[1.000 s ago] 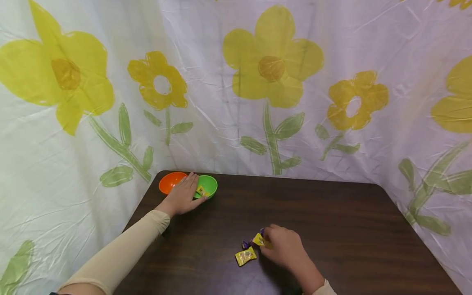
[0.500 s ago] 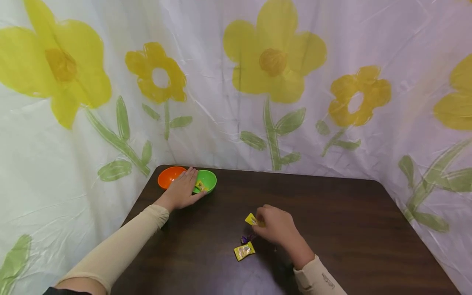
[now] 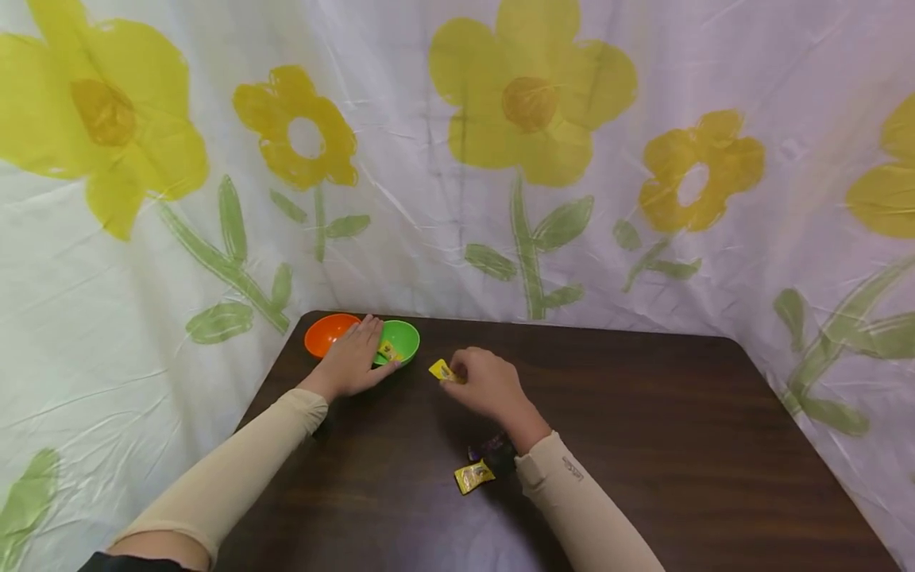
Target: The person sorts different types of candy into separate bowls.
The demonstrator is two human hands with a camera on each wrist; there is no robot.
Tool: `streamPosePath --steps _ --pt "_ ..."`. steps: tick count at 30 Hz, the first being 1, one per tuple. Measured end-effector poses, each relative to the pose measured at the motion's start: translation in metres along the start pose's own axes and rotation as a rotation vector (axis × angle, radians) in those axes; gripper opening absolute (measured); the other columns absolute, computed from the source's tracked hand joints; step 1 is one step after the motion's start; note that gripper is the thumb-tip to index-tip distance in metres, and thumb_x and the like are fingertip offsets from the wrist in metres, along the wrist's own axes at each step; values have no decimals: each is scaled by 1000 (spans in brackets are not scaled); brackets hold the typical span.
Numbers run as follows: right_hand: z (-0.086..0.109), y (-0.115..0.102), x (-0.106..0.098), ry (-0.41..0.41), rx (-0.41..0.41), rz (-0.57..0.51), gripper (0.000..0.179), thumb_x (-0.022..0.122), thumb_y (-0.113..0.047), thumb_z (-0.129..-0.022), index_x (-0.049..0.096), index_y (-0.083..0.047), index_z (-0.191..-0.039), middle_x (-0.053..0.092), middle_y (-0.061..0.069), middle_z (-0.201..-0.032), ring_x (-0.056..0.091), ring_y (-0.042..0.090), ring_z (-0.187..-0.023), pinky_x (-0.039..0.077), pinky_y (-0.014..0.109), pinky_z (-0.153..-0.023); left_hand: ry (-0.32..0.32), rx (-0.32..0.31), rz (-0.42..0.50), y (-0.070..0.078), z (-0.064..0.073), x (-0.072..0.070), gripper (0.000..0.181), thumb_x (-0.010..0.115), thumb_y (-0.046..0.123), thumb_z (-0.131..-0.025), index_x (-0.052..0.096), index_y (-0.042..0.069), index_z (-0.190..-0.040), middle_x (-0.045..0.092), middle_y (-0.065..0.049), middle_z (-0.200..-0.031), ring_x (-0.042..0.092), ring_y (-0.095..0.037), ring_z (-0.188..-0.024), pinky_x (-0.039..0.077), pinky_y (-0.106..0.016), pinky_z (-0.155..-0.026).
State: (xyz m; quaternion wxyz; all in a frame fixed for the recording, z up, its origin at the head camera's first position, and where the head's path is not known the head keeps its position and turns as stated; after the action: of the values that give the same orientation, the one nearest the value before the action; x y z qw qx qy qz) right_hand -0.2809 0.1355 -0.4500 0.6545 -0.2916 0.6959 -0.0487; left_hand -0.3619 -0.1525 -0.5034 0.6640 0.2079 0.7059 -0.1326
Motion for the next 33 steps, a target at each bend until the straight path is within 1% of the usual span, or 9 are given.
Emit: streamPosePath --steps 5,9,12,16,19,23,26,30,33 --pt "-31 -9 8 51 -7 -37 20 79 -41 -95 76 -23 -102 73 -4 -104 68 14 -89 58 40 -74 4 2 -14 0 -3 -1 99 40 70 -105 29 -9 -163 31 -26 -171 22 -41 -164 20 -52 -134" --pt "-53 -13 14 81 2 -33 23 78 -43 -96 77 -21 -104 73 -3 -104 68 14 -88 59 40 -74 -10 4 -26 0 -5 -3 99 37 71 -105 27 -8 -164 30 -25 -172 22 -40 -164 20 -51 -134" --pt "-68 -17 20 78 4 -32 25 77 -43 -96 78 -21 -106 74 -3 -103 68 13 -84 59 39 -72 -14 -1 -38 -1 -4 -4 99 37 71 -105 27 -8 -164 30 -24 -172 21 -39 -164 19 -51 -135" --pt "-83 -23 27 58 8 -26 24 77 -41 -96 78 -19 -105 76 -2 -100 67 14 -78 59 39 -69 2 0 -38 -2 -3 -5 97 42 68 -105 29 -8 -164 33 -25 -171 23 -40 -164 20 -51 -134" --pt "-91 -28 31 52 15 36 24 76 -40 -96 78 -18 -104 76 -1 -99 67 14 -76 59 39 -69 2 7 -34 -1 -3 -3 96 41 67 -106 29 -9 -163 33 -26 -170 23 -40 -163 20 -52 -134" --pt "-97 -31 34 37 22 114 25 75 -40 -96 78 -18 -106 76 -1 -102 68 14 -79 61 40 -72 -13 10 -42 1 -3 0 97 38 69 -106 28 -8 -164 31 -26 -171 21 -40 -164 20 -51 -134" --pt "-100 -33 37 20 26 117 24 75 -39 -96 78 -18 -106 76 0 -103 69 14 -80 61 40 -73 -21 7 -50 2 -2 2 97 37 70 -106 26 -8 -164 29 -25 -172 20 -39 -164 20 -51 -134" --pt "-103 -36 39 15 21 101 21 76 -36 -95 78 -17 -102 75 0 -100 67 14 -77 60 40 -71 -20 9 -44 1 -1 3 97 38 69 -106 26 -8 -165 29 -25 -172 20 -39 -164 20 -51 -134" --pt "-106 -38 40 6 1 122 26 76 -40 -97 78 -16 -104 75 1 -100 67 15 -75 60 40 -69 -10 7 -44 -1 -1 1 96 38 68 -106 27 -8 -164 29 -25 -172 20 -39 -165 20 -51 -134"
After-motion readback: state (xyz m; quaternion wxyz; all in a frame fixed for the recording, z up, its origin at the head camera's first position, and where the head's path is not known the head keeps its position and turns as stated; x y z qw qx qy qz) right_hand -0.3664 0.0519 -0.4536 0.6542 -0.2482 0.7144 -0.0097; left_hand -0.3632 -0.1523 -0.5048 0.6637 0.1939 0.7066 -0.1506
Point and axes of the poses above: each hand's wrist, its own z-axis away from the middle knuckle, its own x-axis out of the palm, y = z × x, the point moved 1 cm from there along -z, towards the middle knuckle
